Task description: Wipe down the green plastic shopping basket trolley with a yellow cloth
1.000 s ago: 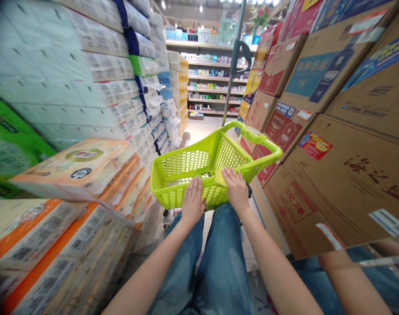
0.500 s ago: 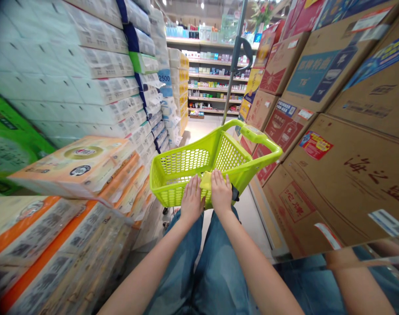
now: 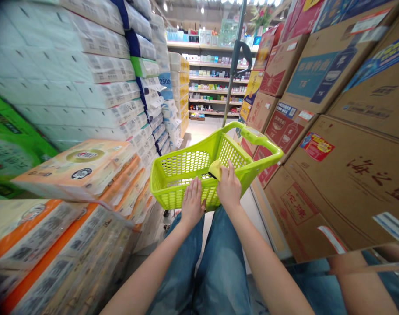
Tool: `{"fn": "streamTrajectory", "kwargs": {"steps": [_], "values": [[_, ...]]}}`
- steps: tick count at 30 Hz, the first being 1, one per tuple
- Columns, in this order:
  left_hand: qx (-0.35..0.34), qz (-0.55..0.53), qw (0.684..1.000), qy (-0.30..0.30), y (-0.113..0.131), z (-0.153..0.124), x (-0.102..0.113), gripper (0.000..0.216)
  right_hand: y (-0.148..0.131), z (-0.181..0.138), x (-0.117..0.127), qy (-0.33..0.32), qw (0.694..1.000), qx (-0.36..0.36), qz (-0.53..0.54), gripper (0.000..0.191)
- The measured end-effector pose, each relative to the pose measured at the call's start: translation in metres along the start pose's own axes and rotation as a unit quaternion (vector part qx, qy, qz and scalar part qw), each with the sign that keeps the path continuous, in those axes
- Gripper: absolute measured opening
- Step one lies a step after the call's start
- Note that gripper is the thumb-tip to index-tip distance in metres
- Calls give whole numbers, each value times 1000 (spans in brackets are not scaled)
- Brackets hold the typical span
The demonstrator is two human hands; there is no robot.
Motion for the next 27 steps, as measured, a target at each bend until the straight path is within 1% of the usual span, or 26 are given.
{"fn": "streamTrajectory", "kwargs": {"steps": [2,4,10,12,15,18,20,22,24,27], "values": [[3,-2,1000,1,0,0,1,87,-10,2,-6,-20,999,31,-38,42],[6,0,1000,-1,0,0,1,85,-19,-2,-15,-44,995,71,-50,41],[4,19,1000,-11,-1,1,-2,82,-35,-22,-35,-95,979,173,-54,62],[6,23,1000,-14,-2,1,-4,81,-36,-25,-38,-101,976,185,-61,63],[7,20,1000,-15,-1,0,-4,81,-37,-28,-42,-96,974,197,-51,59],[9,19,1000,-15,-1,0,-3,81,-38,-30,-48,-94,969,224,-38,55],[6,22,1000,-18,-1,0,-2,80,-32,-28,-50,-92,965,244,-43,53],[2,30,999,-22,-2,-1,0,80,-19,-20,-47,-87,960,258,-58,53],[-2,36,999,-26,-2,-1,0,80,4,-7,-38,-71,961,255,-74,53],[-7,36,999,-30,-2,-1,-1,81,46,17,-17,-29,972,213,-99,52]]}}
Point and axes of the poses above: each hand's wrist, its own z-axis towards the middle knuckle, its own x-axis out of the back of the hand, y = z × x, the point moved 8 cm from there along z, towards the middle knuckle, and after that the axes turned 12 degrees about -x, right-handed, at the moved point
